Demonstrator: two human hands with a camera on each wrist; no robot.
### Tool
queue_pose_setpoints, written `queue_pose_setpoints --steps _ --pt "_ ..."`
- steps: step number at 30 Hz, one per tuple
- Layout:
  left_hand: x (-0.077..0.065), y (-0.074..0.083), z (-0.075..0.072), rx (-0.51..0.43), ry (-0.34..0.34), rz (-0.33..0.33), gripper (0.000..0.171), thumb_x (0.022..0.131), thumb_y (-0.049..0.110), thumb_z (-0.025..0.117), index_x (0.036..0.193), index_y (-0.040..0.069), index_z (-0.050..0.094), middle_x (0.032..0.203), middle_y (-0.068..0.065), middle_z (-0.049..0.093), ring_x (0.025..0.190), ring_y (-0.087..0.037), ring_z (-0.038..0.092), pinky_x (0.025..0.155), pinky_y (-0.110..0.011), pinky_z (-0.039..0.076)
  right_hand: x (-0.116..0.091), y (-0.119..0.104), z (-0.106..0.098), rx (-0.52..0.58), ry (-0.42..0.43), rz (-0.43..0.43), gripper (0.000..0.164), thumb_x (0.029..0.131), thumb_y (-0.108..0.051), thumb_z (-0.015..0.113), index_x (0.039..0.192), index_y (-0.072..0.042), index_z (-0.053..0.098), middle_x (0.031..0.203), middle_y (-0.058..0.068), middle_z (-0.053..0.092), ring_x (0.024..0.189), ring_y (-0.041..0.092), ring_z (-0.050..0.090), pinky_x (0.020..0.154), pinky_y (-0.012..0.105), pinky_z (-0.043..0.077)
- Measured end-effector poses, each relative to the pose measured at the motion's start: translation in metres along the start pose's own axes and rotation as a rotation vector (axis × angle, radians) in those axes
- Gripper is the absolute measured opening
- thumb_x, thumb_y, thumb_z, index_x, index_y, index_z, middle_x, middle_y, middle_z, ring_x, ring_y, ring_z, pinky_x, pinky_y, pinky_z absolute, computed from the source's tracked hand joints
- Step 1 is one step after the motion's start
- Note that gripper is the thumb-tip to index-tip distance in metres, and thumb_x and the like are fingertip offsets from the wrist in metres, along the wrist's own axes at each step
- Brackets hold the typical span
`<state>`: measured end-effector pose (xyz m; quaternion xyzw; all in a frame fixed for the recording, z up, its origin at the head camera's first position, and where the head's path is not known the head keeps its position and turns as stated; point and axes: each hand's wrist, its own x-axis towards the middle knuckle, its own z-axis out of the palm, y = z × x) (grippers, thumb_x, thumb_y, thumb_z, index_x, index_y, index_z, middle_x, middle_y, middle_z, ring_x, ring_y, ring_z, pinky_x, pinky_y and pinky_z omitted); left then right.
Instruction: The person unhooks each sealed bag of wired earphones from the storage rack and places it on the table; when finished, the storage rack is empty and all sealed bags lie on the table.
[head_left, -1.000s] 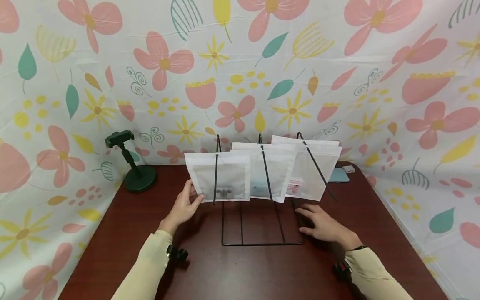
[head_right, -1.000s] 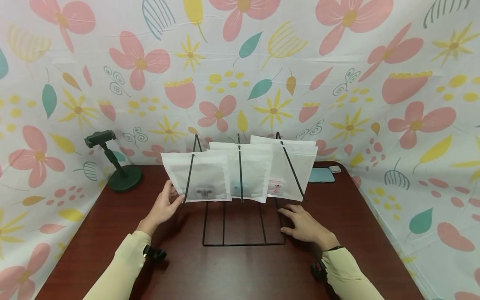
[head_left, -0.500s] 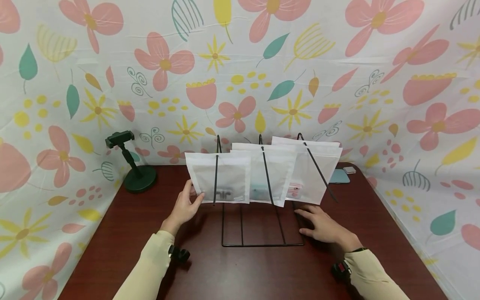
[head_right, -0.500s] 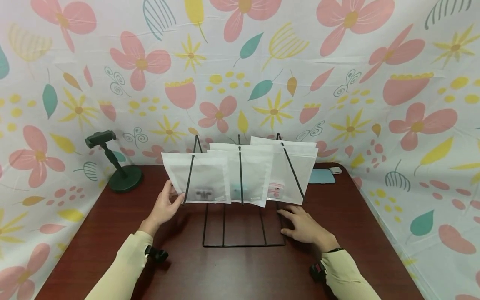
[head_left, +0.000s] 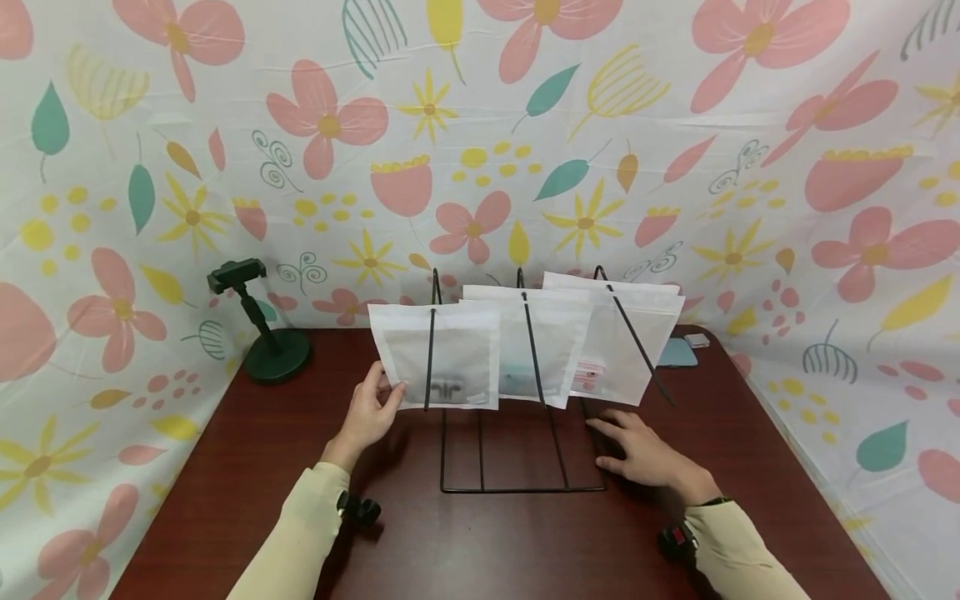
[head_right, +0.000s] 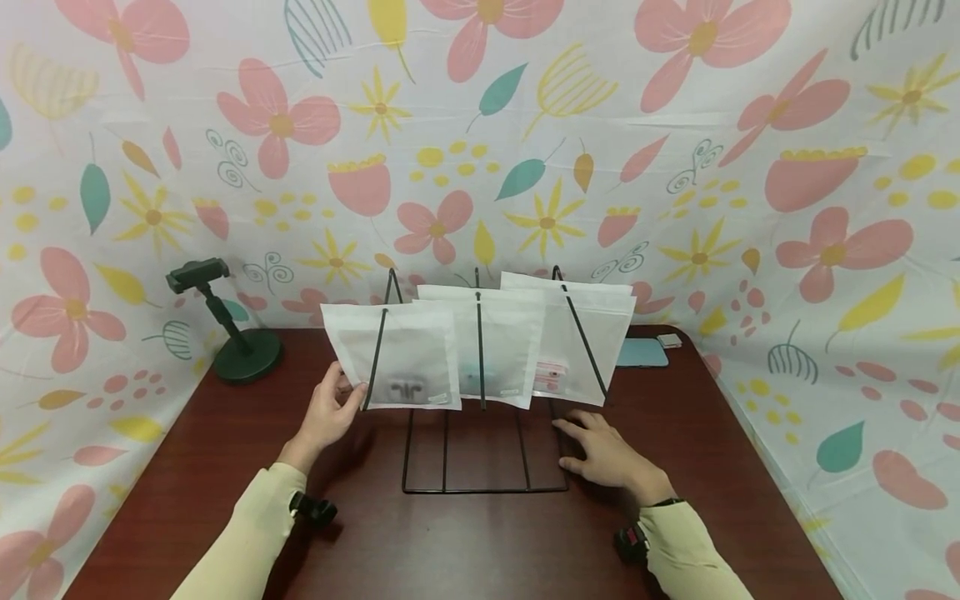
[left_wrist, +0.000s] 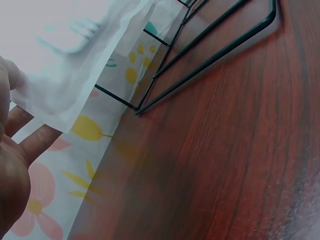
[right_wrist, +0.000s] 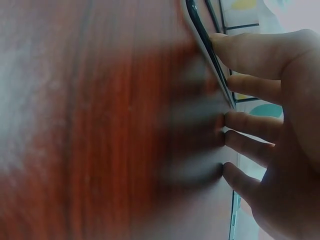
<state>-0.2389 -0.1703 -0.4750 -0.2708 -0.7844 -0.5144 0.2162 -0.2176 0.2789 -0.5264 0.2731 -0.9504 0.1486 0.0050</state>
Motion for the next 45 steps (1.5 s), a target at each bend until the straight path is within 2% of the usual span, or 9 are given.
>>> queue_pose_setpoints --steps 7,13,17,22,33,38,41,45 --pt "-0.003 0.005 0.0 0.012 0.011 0.002 0.022 0.085 -0.01 0.054 0.105 -0.006 0.047 0.081 -0.024 0.067 0.07 -0.038 0.066 0.055 -0.024 0.05 -0.002 -0.001 0.003 0.013 0.015 -0.008 0.058 0.079 -0.032 0.07 0.13 -0.013 0.051 0.13 0.017 0.045 0.117 0.035 0.04 0.086 0.055 0.04" --pt "-0.004 0.009 0.001 0.031 0.01 0.022 0.022 0.084 -0.011 0.055 0.103 -0.007 0.047 0.078 -0.023 0.067 0.063 -0.031 0.063 0.053 -0.025 0.048 -0.002 0.001 0.002 0.025 0.024 -0.005 0.058 0.079 -0.03 0.07 0.13 -0.012 0.051 0.131 0.018 0.044 0.118 0.037 0.039 0.088 0.056 0.038" --pt "-0.003 0.01 -0.001 0.025 0.016 0.037 0.022 0.083 -0.012 0.055 0.102 -0.007 0.047 0.079 -0.024 0.067 0.068 -0.035 0.065 0.055 -0.025 0.049 0.0 0.002 0.002 0.034 0.029 -0.011 0.058 0.079 -0.031 0.07 0.131 -0.012 0.05 0.131 0.019 0.043 0.118 0.036 0.039 0.088 0.055 0.038" --pt "-0.004 0.013 -0.001 0.031 0.01 0.036 0.022 0.083 -0.012 0.055 0.102 -0.007 0.047 0.081 -0.023 0.068 0.075 -0.035 0.066 0.059 -0.031 0.052 0.001 0.002 0.002 0.027 0.032 -0.016 0.058 0.079 -0.03 0.07 0.131 -0.012 0.051 0.131 0.019 0.044 0.117 0.036 0.04 0.088 0.054 0.038" --pt "-0.009 0.018 -0.001 0.06 0.039 0.051 0.022 0.081 -0.013 0.057 0.101 -0.006 0.048 0.082 -0.022 0.068 0.074 -0.034 0.066 0.06 -0.029 0.052 -0.001 -0.001 0.0 0.025 0.03 -0.009 0.059 0.078 -0.03 0.071 0.131 -0.012 0.051 0.13 0.018 0.044 0.117 0.037 0.041 0.089 0.055 0.038" --pt "-0.011 0.019 -0.002 0.058 0.052 0.071 0.022 0.08 -0.014 0.057 0.098 -0.007 0.048 0.076 -0.022 0.067 0.063 -0.03 0.063 0.054 -0.026 0.049 0.0 -0.002 0.001 0.025 0.024 0.001 0.059 0.078 -0.03 0.071 0.131 -0.013 0.051 0.131 0.017 0.044 0.118 0.036 0.04 0.089 0.055 0.038" --pt "-0.013 0.02 -0.003 0.064 0.054 0.076 0.021 0.079 -0.014 0.057 0.096 -0.006 0.048 0.066 -0.019 0.064 0.052 -0.023 0.055 0.048 -0.022 0.043 0.0 -0.002 0.001 0.027 0.02 0.0 0.059 0.078 -0.03 0.07 0.131 -0.013 0.05 0.131 0.017 0.044 0.118 0.036 0.039 0.089 0.054 0.038" --pt "-0.015 0.022 -0.004 0.075 0.052 0.076 0.021 0.079 -0.014 0.057 0.096 -0.005 0.048 0.063 -0.018 0.062 0.049 -0.019 0.048 0.046 -0.021 0.04 -0.001 -0.001 0.0 0.029 0.018 0.001 0.059 0.079 -0.03 0.07 0.132 -0.012 0.05 0.131 0.018 0.043 0.118 0.036 0.039 0.09 0.054 0.038"
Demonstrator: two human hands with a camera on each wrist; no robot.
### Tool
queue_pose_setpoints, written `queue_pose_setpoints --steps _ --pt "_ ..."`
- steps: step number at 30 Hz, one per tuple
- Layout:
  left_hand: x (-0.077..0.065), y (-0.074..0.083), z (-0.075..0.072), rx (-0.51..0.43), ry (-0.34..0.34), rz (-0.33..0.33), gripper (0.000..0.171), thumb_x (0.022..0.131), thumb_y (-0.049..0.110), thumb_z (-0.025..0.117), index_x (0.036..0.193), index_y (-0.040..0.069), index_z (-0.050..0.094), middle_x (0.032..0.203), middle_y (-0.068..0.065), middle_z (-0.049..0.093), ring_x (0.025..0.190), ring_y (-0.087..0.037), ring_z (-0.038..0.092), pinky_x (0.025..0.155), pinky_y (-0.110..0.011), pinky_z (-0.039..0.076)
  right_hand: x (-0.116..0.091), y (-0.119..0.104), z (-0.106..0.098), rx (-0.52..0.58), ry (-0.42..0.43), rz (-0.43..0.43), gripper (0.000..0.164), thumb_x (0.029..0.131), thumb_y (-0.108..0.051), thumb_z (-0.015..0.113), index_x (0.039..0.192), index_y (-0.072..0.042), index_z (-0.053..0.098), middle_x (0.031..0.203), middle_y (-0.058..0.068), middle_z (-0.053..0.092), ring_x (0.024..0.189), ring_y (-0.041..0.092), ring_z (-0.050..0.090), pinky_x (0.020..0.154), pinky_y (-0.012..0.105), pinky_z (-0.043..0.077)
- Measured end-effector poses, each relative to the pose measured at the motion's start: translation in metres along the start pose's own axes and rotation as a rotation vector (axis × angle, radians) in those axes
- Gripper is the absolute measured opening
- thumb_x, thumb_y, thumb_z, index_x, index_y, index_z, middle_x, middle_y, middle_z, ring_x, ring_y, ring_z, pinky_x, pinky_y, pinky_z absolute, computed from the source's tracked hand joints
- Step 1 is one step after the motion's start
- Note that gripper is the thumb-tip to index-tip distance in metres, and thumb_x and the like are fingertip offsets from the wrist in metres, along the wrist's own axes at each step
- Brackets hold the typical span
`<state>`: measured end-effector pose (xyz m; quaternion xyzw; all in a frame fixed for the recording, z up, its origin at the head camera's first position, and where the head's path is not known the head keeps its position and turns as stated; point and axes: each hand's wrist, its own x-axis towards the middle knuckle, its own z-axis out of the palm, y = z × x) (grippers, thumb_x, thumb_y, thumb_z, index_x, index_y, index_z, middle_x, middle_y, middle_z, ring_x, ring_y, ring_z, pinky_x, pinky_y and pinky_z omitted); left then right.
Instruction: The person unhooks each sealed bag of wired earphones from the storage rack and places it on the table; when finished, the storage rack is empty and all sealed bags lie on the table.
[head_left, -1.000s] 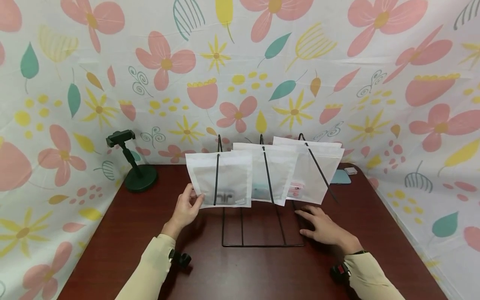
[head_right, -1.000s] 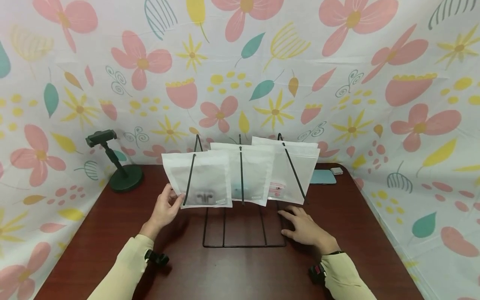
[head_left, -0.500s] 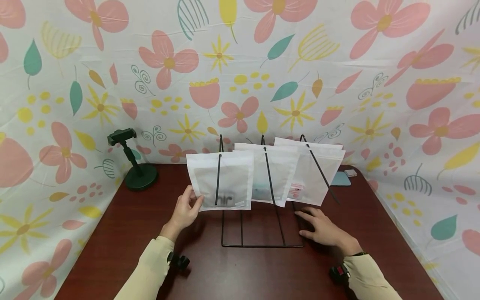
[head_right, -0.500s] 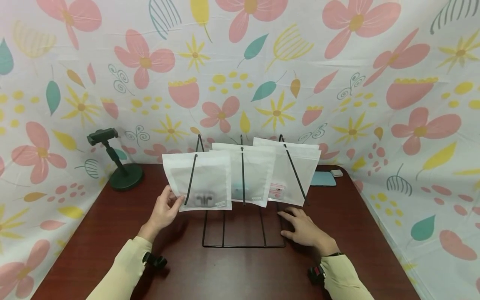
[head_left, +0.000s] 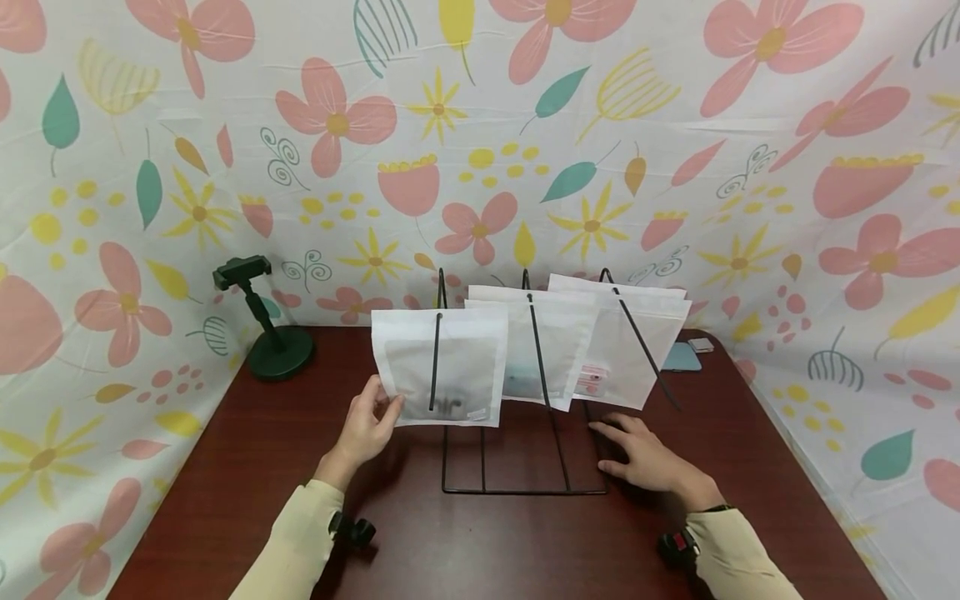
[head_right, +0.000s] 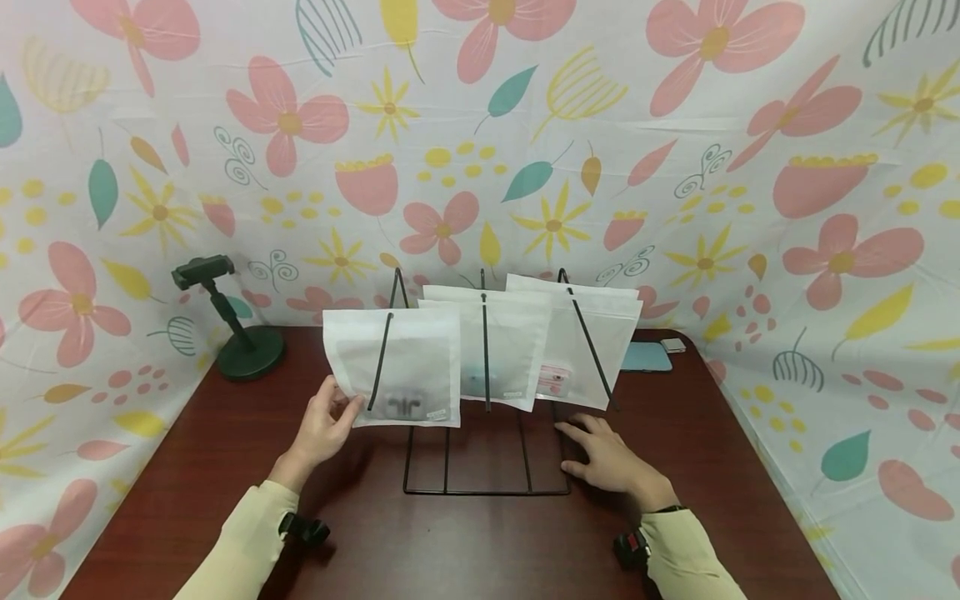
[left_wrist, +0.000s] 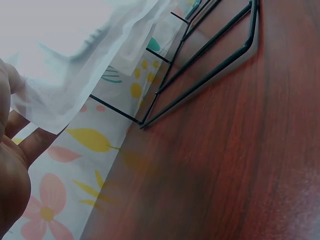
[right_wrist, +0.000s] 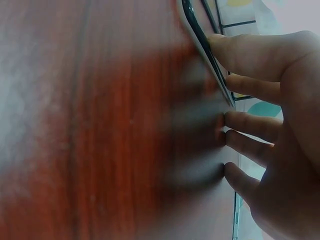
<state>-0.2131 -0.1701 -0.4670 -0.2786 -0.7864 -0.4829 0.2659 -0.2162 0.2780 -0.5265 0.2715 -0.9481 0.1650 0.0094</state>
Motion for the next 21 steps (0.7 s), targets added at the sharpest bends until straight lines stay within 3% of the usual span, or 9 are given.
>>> queue_pose_setpoints --steps 5,12,21 --pt "-0.004 0.0 0.001 0.013 0.005 0.004 0.022 0.079 -0.015 0.058 0.097 -0.005 0.048 0.071 -0.017 0.066 0.055 -0.02 0.056 0.049 -0.023 0.044 0.0 0.0 0.0 0.006 -0.004 -0.002 0.059 0.079 -0.03 0.07 0.132 -0.012 0.049 0.132 0.019 0.042 0.119 0.037 0.038 0.09 0.054 0.038" --pt "-0.016 -0.022 0.006 0.018 0.014 -0.005 0.022 0.08 -0.009 0.061 0.095 0.001 0.049 0.055 -0.003 0.057 0.047 -0.005 0.041 0.042 -0.018 0.035 0.0 0.001 0.0 0.02 -0.005 -0.005 0.059 0.079 -0.028 0.07 0.131 -0.011 0.05 0.132 0.02 0.042 0.118 0.038 0.038 0.09 0.055 0.037" --pt "-0.02 -0.022 0.003 -0.031 0.0 0.022 0.021 0.082 -0.007 0.059 0.096 0.003 0.049 0.064 -0.005 0.064 0.056 -0.005 0.051 0.049 -0.016 0.042 0.0 0.003 0.002 0.032 -0.01 -0.003 0.059 0.08 -0.028 0.069 0.132 -0.011 0.049 0.133 0.02 0.041 0.119 0.038 0.037 0.09 0.055 0.038"
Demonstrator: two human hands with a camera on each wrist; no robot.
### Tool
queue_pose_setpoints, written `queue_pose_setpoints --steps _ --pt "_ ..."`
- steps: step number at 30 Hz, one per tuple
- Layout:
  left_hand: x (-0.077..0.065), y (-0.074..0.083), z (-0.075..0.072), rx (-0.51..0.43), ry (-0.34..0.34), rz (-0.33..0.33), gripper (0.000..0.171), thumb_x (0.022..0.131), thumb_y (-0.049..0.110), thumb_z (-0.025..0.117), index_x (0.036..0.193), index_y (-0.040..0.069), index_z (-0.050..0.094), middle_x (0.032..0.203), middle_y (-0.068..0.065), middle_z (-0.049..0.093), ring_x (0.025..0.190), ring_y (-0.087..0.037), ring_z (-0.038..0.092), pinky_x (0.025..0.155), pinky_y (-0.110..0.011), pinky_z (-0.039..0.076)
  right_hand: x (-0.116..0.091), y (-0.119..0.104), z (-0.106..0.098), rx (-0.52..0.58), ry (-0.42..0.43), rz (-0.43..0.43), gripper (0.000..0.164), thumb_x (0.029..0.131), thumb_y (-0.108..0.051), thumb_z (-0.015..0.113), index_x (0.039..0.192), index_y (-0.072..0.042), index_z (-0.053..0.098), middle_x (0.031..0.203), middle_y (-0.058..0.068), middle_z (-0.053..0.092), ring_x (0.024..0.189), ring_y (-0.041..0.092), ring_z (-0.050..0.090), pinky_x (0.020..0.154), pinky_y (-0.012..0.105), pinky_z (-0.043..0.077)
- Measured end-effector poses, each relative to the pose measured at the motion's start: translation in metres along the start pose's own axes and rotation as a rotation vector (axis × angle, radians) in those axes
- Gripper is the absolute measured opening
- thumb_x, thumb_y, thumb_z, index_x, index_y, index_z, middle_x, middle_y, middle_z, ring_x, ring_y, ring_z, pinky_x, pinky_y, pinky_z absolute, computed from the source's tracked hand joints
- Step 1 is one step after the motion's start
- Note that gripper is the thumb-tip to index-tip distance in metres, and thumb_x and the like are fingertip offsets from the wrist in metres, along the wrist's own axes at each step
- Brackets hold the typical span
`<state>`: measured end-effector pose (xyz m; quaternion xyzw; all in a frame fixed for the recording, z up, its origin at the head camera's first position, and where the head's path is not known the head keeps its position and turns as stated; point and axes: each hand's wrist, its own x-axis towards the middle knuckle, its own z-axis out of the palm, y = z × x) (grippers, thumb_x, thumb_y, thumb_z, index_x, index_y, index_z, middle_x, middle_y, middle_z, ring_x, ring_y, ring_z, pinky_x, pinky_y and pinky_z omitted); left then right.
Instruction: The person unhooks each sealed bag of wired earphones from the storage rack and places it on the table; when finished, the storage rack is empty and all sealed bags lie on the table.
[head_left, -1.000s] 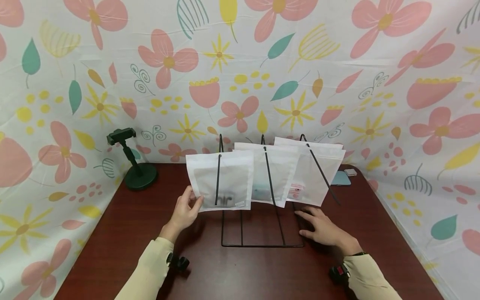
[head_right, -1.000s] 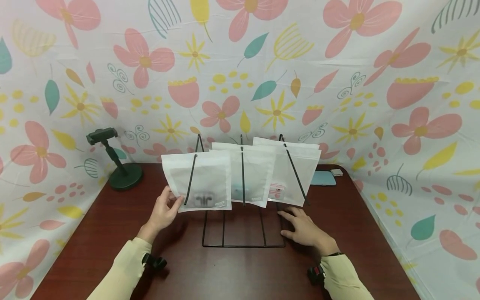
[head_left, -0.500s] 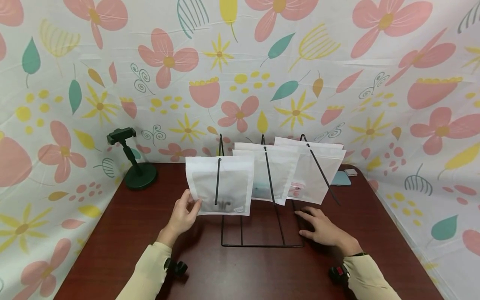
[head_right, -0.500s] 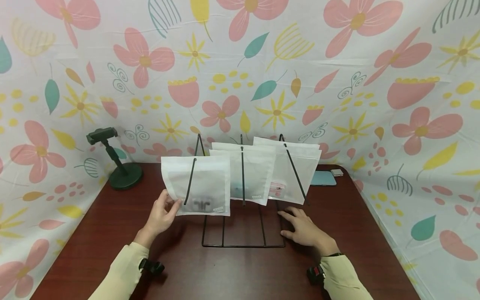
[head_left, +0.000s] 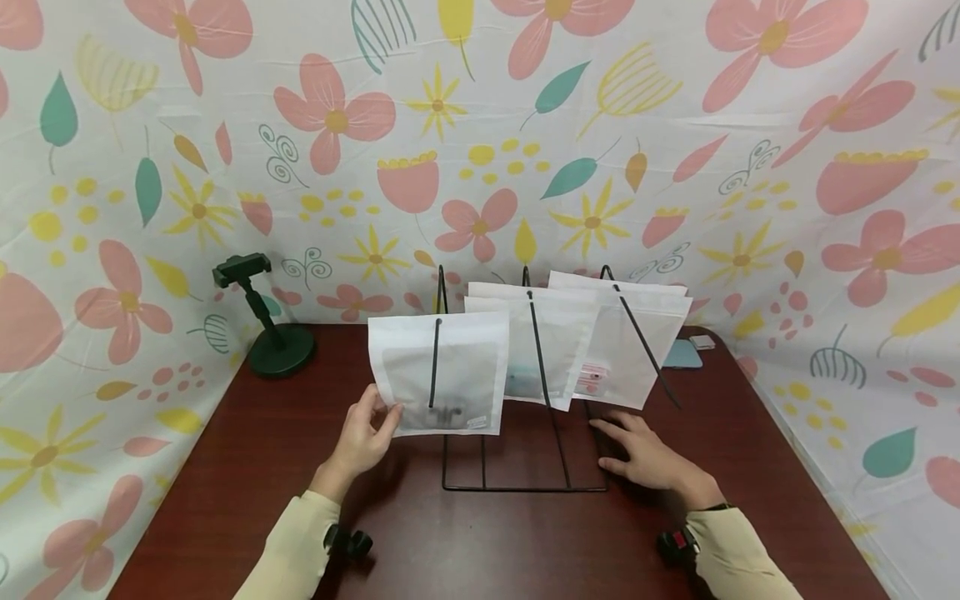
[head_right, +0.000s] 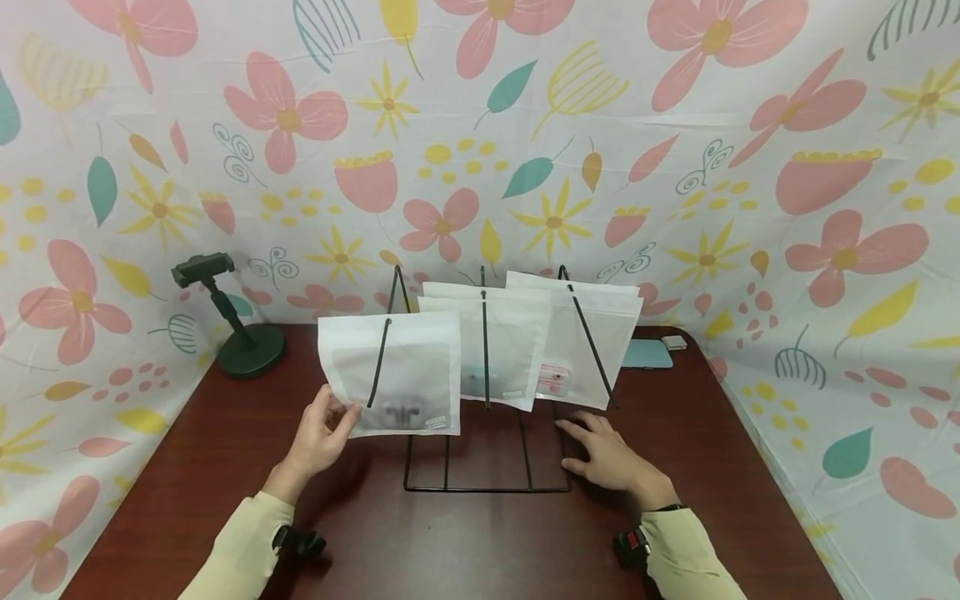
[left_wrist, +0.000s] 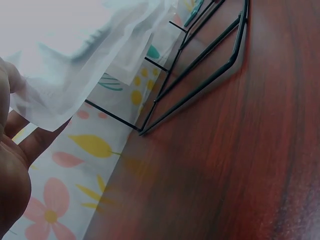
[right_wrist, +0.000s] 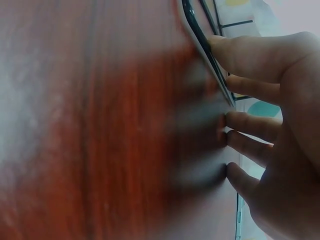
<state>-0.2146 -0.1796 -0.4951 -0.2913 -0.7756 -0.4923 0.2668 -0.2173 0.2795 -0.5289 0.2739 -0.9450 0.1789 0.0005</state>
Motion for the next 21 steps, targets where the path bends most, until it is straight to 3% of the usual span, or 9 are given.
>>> queue_pose_setpoints --steps 21 --pt "-0.014 0.015 -0.003 -0.008 -0.005 0.007 0.02 0.08 -0.009 0.06 0.094 0.002 0.05 0.061 -0.003 0.059 0.051 -0.001 0.043 0.043 -0.012 0.036 -0.001 -0.001 0.001 0.008 -0.044 0.039 0.061 0.082 -0.03 0.067 0.136 -0.012 0.044 0.137 0.022 0.036 0.123 0.039 0.032 0.092 0.056 0.036"
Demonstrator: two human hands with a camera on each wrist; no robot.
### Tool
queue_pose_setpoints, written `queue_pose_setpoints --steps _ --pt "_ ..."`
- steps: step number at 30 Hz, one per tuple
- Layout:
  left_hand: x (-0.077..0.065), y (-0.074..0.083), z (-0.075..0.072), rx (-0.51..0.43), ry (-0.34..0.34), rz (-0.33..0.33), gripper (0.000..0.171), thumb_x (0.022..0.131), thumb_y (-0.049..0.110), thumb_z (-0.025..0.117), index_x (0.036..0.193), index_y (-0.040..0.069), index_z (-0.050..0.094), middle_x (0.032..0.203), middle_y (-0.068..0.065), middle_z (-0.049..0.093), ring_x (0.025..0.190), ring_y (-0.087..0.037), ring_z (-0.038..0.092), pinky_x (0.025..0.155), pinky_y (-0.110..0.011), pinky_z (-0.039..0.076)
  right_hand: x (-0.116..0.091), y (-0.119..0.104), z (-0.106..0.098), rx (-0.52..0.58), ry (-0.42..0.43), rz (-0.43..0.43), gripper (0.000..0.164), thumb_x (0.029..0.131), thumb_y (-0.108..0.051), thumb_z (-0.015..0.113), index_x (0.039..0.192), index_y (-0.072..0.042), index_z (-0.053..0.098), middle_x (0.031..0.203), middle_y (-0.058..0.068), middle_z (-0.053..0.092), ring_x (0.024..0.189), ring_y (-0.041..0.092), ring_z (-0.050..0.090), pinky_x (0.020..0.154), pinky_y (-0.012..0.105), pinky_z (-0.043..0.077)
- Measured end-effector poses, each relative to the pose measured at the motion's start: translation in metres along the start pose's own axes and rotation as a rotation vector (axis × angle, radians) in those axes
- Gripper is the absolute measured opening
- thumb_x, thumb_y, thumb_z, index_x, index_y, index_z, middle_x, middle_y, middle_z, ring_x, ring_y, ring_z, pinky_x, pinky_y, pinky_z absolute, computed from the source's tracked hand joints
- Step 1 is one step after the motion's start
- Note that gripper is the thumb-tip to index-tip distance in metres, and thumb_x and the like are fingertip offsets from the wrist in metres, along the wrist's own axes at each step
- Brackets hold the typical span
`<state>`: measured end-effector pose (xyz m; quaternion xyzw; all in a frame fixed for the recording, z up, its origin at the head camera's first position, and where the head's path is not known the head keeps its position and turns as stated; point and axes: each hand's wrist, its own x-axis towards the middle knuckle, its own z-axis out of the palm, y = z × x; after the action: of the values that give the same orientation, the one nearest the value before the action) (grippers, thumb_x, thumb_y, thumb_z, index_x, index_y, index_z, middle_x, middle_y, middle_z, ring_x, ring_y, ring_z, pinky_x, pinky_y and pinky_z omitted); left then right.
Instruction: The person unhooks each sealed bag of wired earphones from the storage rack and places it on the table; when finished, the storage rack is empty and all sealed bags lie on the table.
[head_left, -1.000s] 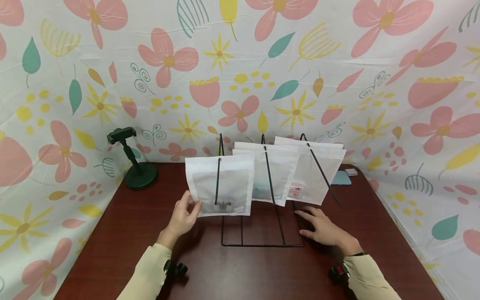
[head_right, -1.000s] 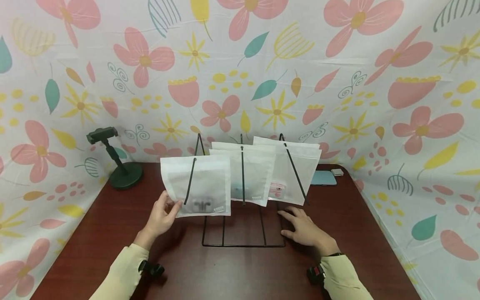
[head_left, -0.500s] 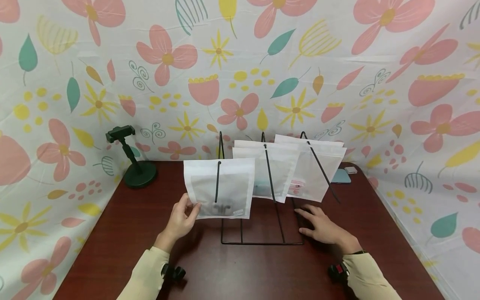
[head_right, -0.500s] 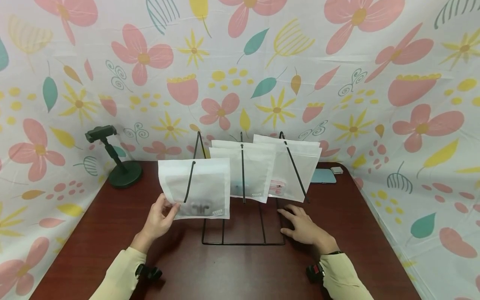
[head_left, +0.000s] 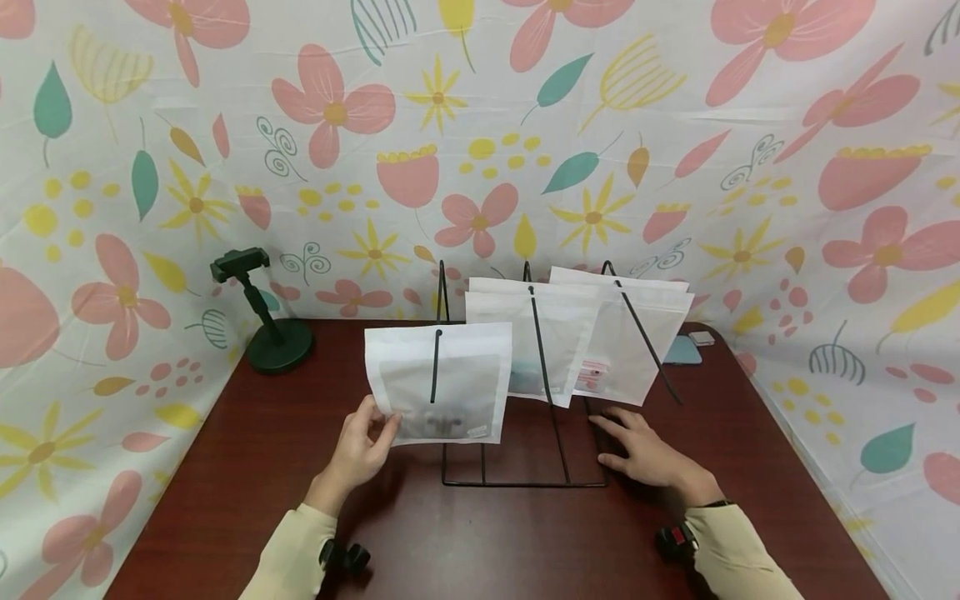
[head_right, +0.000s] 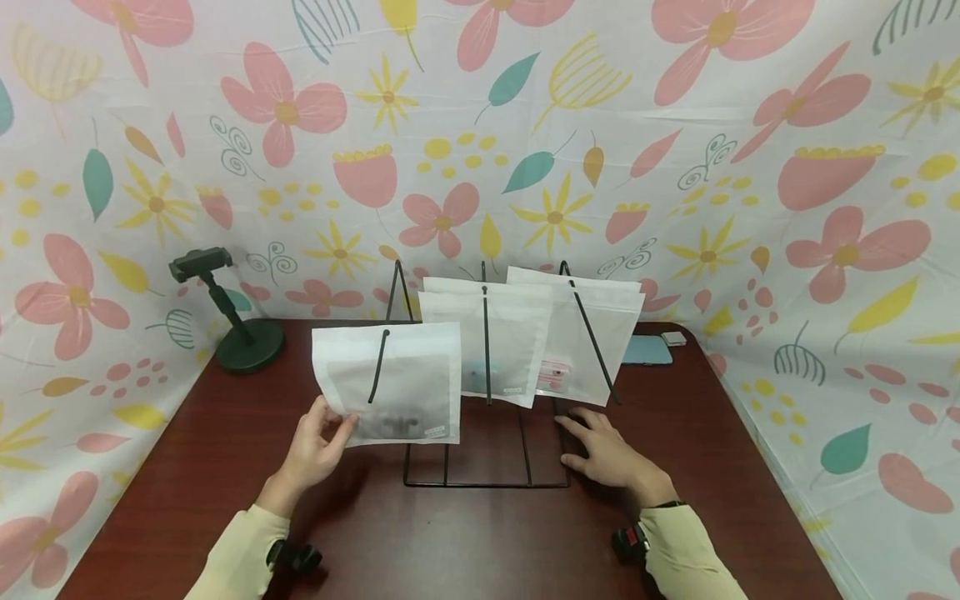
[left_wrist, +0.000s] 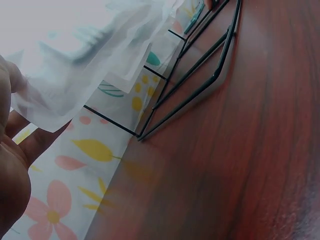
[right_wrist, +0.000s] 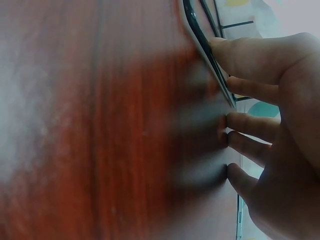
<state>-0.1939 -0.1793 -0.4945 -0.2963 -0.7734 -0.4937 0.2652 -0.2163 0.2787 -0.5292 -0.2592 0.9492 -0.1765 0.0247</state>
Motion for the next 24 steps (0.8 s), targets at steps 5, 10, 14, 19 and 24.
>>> queue_pose_setpoints --steps 5,10,14,19,24 --pt "-0.001 0.004 0.001 -0.003 0.027 0.039 0.027 0.074 -0.017 0.062 0.093 -0.001 0.05 0.063 -0.007 0.061 0.053 -0.005 0.05 0.043 -0.014 0.04 0.0 0.0 -0.001 -0.006 0.002 -0.011 0.061 0.083 -0.031 0.066 0.136 -0.012 0.044 0.137 0.022 0.035 0.124 0.039 0.032 0.091 0.056 0.036" --pt "-0.003 0.008 0.0 0.007 0.024 0.053 0.029 0.072 -0.018 0.062 0.093 -0.001 0.051 0.066 -0.007 0.063 0.056 -0.006 0.052 0.046 -0.015 0.042 0.001 0.0 -0.001 -0.013 0.0 -0.026 0.061 0.083 -0.031 0.065 0.137 -0.011 0.043 0.138 0.022 0.035 0.124 0.039 0.032 0.092 0.056 0.036" --pt "-0.005 0.009 -0.002 0.007 0.013 0.045 0.026 0.075 -0.015 0.061 0.094 -0.001 0.051 0.069 -0.007 0.063 0.059 -0.005 0.053 0.049 -0.015 0.044 0.001 0.0 -0.001 -0.016 0.002 -0.029 0.061 0.083 -0.031 0.065 0.136 -0.011 0.043 0.137 0.022 0.035 0.124 0.039 0.031 0.092 0.056 0.036" --pt "-0.007 0.012 -0.002 0.012 0.017 0.046 0.022 0.077 -0.012 0.061 0.093 0.0 0.051 0.069 -0.005 0.062 0.058 -0.005 0.052 0.048 -0.015 0.044 0.0 0.0 -0.001 -0.014 0.003 -0.027 0.061 0.083 -0.03 0.066 0.136 -0.011 0.043 0.137 0.021 0.036 0.123 0.039 0.032 0.092 0.056 0.036" --pt "-0.011 0.015 -0.001 -0.003 0.03 0.061 0.024 0.075 -0.014 0.061 0.093 -0.001 0.051 0.071 -0.007 0.063 0.061 -0.006 0.055 0.049 -0.015 0.045 -0.001 0.0 -0.001 -0.015 0.001 -0.027 0.061 0.083 -0.03 0.066 0.136 -0.011 0.043 0.136 0.021 0.036 0.123 0.039 0.033 0.092 0.056 0.037"
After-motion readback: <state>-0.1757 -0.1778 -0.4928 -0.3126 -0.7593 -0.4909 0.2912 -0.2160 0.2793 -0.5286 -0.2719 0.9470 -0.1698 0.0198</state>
